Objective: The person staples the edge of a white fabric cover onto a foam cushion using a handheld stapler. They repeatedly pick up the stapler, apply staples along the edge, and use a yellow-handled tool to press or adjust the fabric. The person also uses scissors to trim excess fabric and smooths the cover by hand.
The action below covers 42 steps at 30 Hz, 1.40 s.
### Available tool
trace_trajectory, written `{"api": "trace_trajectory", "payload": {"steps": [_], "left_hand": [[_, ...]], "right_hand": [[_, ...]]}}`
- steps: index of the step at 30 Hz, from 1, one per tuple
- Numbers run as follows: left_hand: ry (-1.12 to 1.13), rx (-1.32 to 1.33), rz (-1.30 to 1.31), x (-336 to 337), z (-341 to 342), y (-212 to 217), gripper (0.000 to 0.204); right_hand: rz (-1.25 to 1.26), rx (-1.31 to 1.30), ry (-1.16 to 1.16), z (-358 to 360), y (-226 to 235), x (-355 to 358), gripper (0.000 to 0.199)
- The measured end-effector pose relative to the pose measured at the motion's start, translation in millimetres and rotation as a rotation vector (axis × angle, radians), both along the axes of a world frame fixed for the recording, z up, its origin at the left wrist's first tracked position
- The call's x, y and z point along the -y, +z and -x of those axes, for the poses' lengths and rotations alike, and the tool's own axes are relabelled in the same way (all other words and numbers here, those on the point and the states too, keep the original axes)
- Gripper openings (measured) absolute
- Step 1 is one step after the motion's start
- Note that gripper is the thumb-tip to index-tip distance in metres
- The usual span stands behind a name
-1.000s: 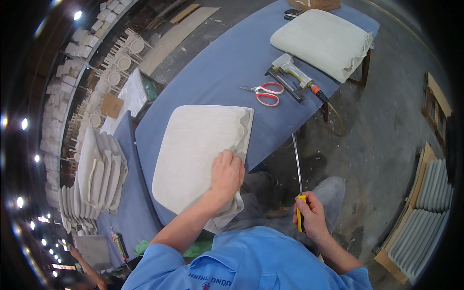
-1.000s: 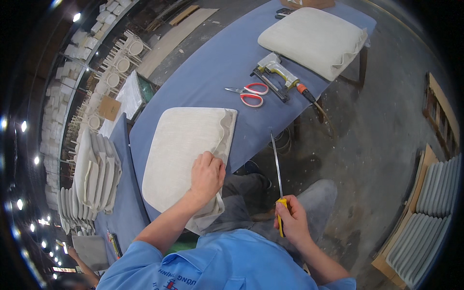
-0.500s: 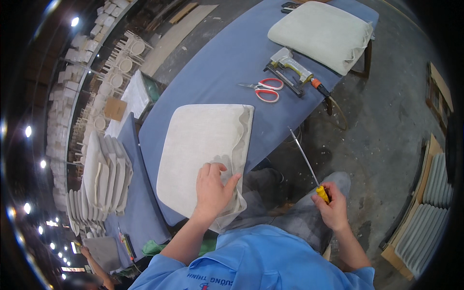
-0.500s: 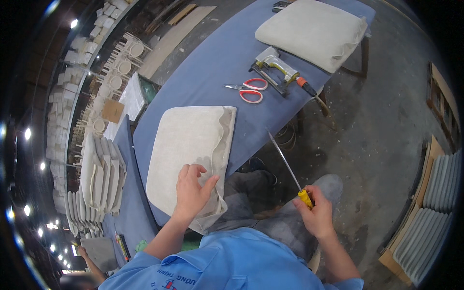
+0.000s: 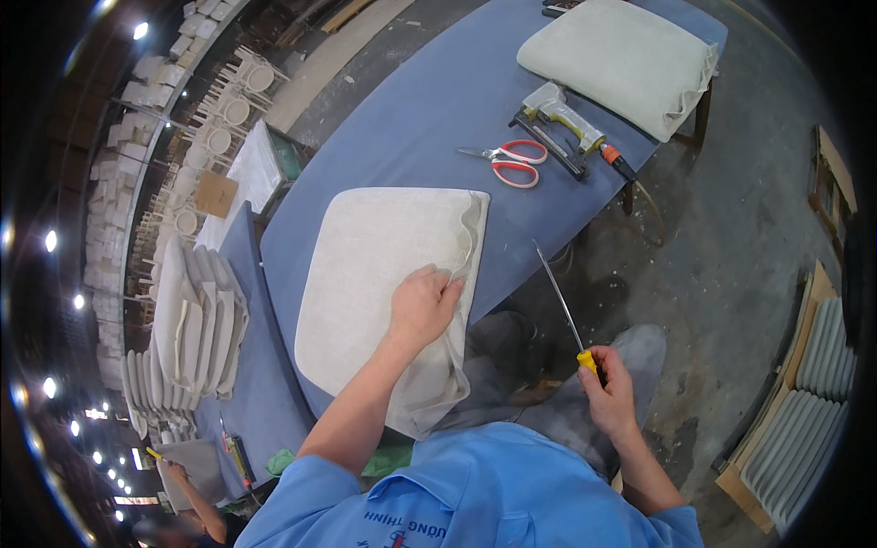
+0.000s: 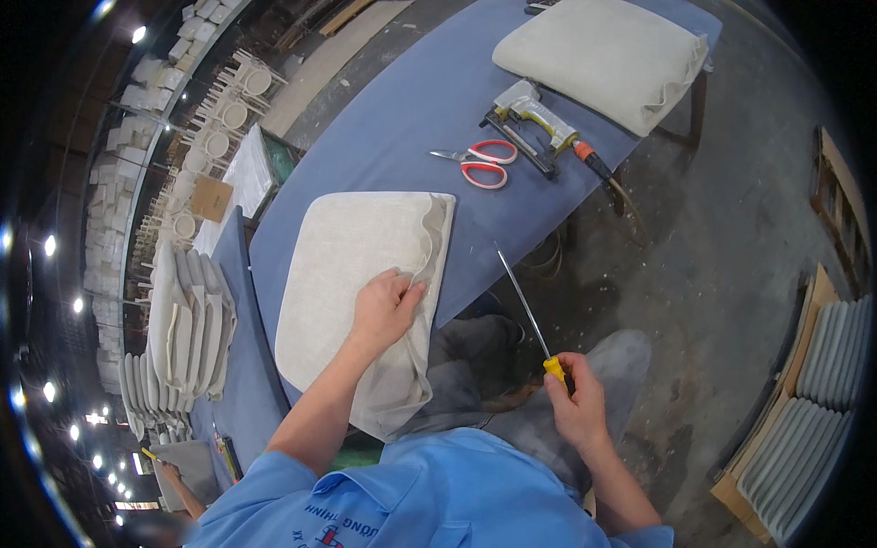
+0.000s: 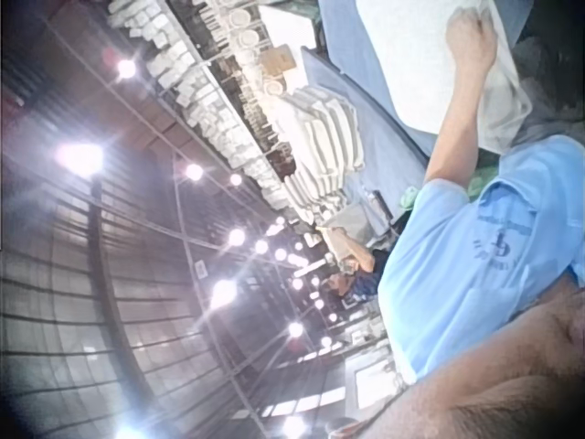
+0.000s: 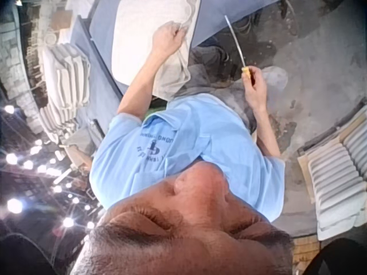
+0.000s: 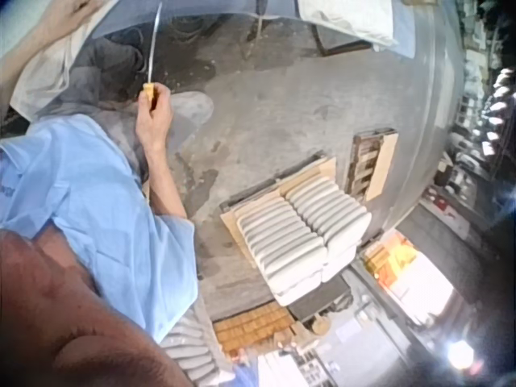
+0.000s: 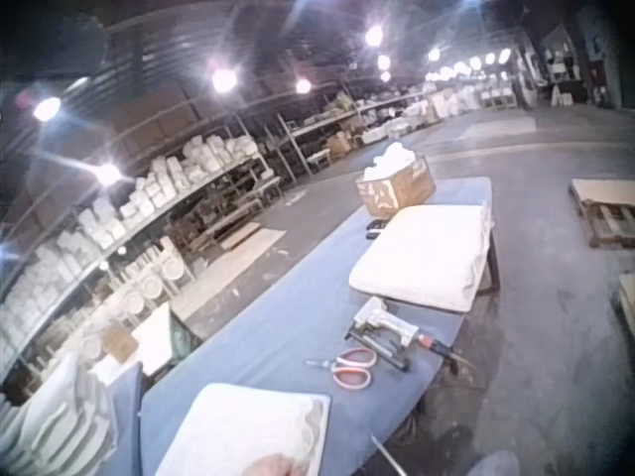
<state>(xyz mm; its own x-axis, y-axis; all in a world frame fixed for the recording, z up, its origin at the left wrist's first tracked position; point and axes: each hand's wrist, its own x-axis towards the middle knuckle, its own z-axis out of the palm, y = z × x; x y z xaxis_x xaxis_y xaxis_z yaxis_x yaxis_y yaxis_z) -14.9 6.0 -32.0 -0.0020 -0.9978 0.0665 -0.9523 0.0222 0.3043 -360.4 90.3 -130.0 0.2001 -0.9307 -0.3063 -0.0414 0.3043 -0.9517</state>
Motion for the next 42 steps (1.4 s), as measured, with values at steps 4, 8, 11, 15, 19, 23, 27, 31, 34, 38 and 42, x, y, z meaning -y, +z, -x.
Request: {"api": "trace_trajectory", "payload": {"steps": [4,8,11,15,19,23,27,31,34,38,42], "left_hand": [[0.041,-0.042,-0.005,-6.9,3.8,8.6,0.044],[-0.032,0.14,0.047,-21.4,13.5,16.6,0.037],[-0.039,0.051,-0.089,-20.1,-0.4,20.5,0.035],[-0.032,-0.099,-0.213,-17.6,-14.1,26.8,0.035],[-0.025,-0.09,-0.22,-16.7,-11.6,32.5,0.034],[-0.005,0.107,-0.067,-36.5,12.9,28.2,0.033],[0.002,0.068,-0.006,-42.6,10.1,18.2,0.033],[-0.026,-0.095,-0.045,-41.9,-7.4,14.3,0.033],[-0.038,-0.15,-0.026,-42.1,-10.5,11.3,0.032],[-0.013,-0.149,-0.008,-43.4,-9.3,7.3,0.029],[0.008,-0.138,0.011,-43.9,-6.8,4.6,0.027]], "right_hand": [[0.023,0.073,-0.034,-2.2,-9.1,0.3,0.029],[0.09,0.035,-0.035,-4.7,-11.0,12.3,0.029],[0.079,0.02,-0.032,-10.2,-3.5,20.3,0.03],[0.058,0.054,-0.053,-16.0,0.6,22.1,0.031],[0.053,0.084,-0.096,-15.0,-7.5,18.4,0.032],[0.108,0.028,-0.055,-9.0,-7.1,18.1,0.033],[0.169,-0.071,0.12,5.4,2.2,22.3,0.032],[0.282,-0.265,0.327,18.1,18.5,30.9,0.032],[0.296,-0.301,0.371,20.5,23.2,33.3,0.033],[0.352,-0.348,0.397,19.1,29.5,39.5,0.034],[0.468,-0.435,0.381,19.5,30.1,44.3,0.035]]}}
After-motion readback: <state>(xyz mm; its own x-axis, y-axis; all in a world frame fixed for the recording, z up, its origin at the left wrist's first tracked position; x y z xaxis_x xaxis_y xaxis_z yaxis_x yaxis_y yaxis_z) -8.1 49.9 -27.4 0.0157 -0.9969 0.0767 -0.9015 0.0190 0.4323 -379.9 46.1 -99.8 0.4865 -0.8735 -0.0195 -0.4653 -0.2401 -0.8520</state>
